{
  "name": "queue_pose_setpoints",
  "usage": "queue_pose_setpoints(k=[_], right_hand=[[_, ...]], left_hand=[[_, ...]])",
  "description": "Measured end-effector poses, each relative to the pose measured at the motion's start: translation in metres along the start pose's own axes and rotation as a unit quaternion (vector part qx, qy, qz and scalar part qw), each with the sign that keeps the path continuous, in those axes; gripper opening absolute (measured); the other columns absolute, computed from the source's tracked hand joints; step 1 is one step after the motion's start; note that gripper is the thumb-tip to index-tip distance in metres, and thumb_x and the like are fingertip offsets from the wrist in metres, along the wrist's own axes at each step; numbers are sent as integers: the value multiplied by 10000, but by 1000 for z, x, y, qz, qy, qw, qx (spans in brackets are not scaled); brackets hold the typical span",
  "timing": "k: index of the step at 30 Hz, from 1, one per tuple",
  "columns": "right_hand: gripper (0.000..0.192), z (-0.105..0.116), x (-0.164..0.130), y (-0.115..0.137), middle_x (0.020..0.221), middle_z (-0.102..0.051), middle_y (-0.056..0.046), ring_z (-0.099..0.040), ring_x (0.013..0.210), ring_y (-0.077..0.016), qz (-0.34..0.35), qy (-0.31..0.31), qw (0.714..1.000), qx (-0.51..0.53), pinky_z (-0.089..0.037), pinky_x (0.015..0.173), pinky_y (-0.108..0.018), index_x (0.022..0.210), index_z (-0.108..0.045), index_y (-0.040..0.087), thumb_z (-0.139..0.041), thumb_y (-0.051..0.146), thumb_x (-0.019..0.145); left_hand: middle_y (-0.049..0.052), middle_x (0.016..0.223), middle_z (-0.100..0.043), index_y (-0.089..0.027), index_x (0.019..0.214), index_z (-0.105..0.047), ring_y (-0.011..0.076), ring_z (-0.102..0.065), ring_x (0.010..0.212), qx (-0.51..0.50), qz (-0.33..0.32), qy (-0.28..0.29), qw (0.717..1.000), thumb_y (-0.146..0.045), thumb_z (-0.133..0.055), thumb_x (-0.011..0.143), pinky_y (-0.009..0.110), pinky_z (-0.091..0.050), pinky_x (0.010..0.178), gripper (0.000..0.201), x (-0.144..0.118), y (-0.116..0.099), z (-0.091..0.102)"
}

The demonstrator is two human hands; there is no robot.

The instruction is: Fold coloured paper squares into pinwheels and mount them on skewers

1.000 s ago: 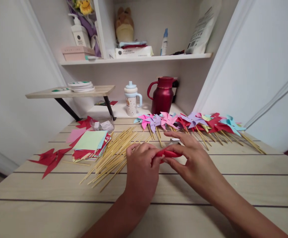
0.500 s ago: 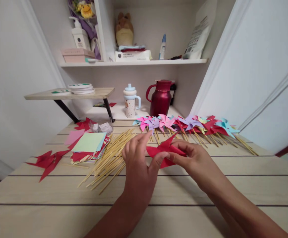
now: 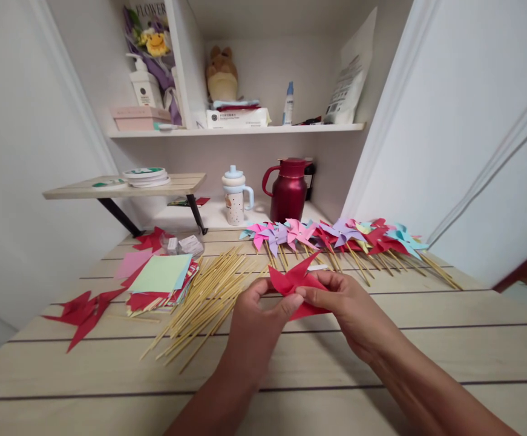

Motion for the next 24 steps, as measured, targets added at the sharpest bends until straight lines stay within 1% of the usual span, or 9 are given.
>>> queue_pose_setpoints(k=[3, 7, 13, 15, 17, 19, 22, 24], right_hand=[[152, -4, -2, 1, 714, -724, 7, -616, 665, -121, 4, 11, 1000, -8, -466, 694, -246, 725, -732, 186, -827, 295, 677], [150, -8, -4, 1, 722, -727, 6, -635, 687, -129, -1, 35, 999, -5, -481, 716, -251, 754, -742, 197, -820, 312, 697], [183, -7, -3, -5, 740, -724, 1, -614, 658, -129, 3, 14, 1000, -28, -464, 668, -257, 721, -708, 197, -824, 338, 702], [202, -6, -3, -7, 773, -724, -10, -617, 680, -139, 10, 18, 999, -44, -462, 673, -267, 751, -702, 197, -807, 366, 724], [217, -6, -3, -7, 831, -727, -16, -630, 730, -152, 26, 31, 997, -62, -470, 700, -276, 831, -694, 207, -771, 399, 765], [268, -5, -4, -5, 894, -729, -17, -649, 796, -169, 40, 38, 995, -78, -485, 739, -287, 978, -672, 235, -720, 440, 811], [418, -1, -6, 1, 942, -728, -24, -668, 870, -197, 66, 15, 991, -119, -505, 792, -316, 1192, -589, 276, -657, 504, 848], [457, 2, -6, 4, 957, -725, -34, -671, 892, -212, 99, -3, 981, -165, -512, 813, -335, 1242, -563, 288, -628, 531, 860]], left_hand=[[114, 983, -767, -156, 943, -761, 260, -694, 909, -14, 21, -21, 999, -294, -755, 733, 388, -526, 865, 251, 1, 0, 1], [106, 866, -778, -129, 830, -760, 220, -698, 782, -16, 50, -57, 997, -243, -751, 705, 328, -537, 751, 169, 3, -1, 3], [80, 790, -768, -133, 782, -758, 171, -667, 660, -15, 74, -76, 994, -230, -751, 685, 277, -514, 641, 137, 2, -3, 2], [72, 735, -751, -134, 748, -748, 162, -650, 619, -13, 89, -89, 992, -223, -748, 677, 269, -499, 607, 114, 3, -1, 3], [60, 691, -731, -137, 731, -738, 156, -639, 594, -28, 107, -93, 990, -226, -742, 676, 270, -493, 604, 105, 5, 1, 4], [50, 666, -711, -140, 728, -728, 151, -634, 596, -60, 119, -90, 987, -235, -729, 685, 271, -497, 627, 104, 7, 4, 7], [52, 682, -699, -131, 721, -713, 138, -624, 609, -105, 128, -87, 982, -239, -731, 682, 264, -493, 648, 116, 11, 8, 14], [50, 693, -691, -129, 712, -700, 125, -609, 602, -127, 129, -96, 979, -248, -759, 657, 250, -479, 627, 144, 13, 10, 19]])
Point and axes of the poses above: each hand's wrist, its own x-axis towards the middle knuckle, its own z-axis out of the back of the hand, y = z × x, the point moved 1 cm from there along x, towards the middle knuckle
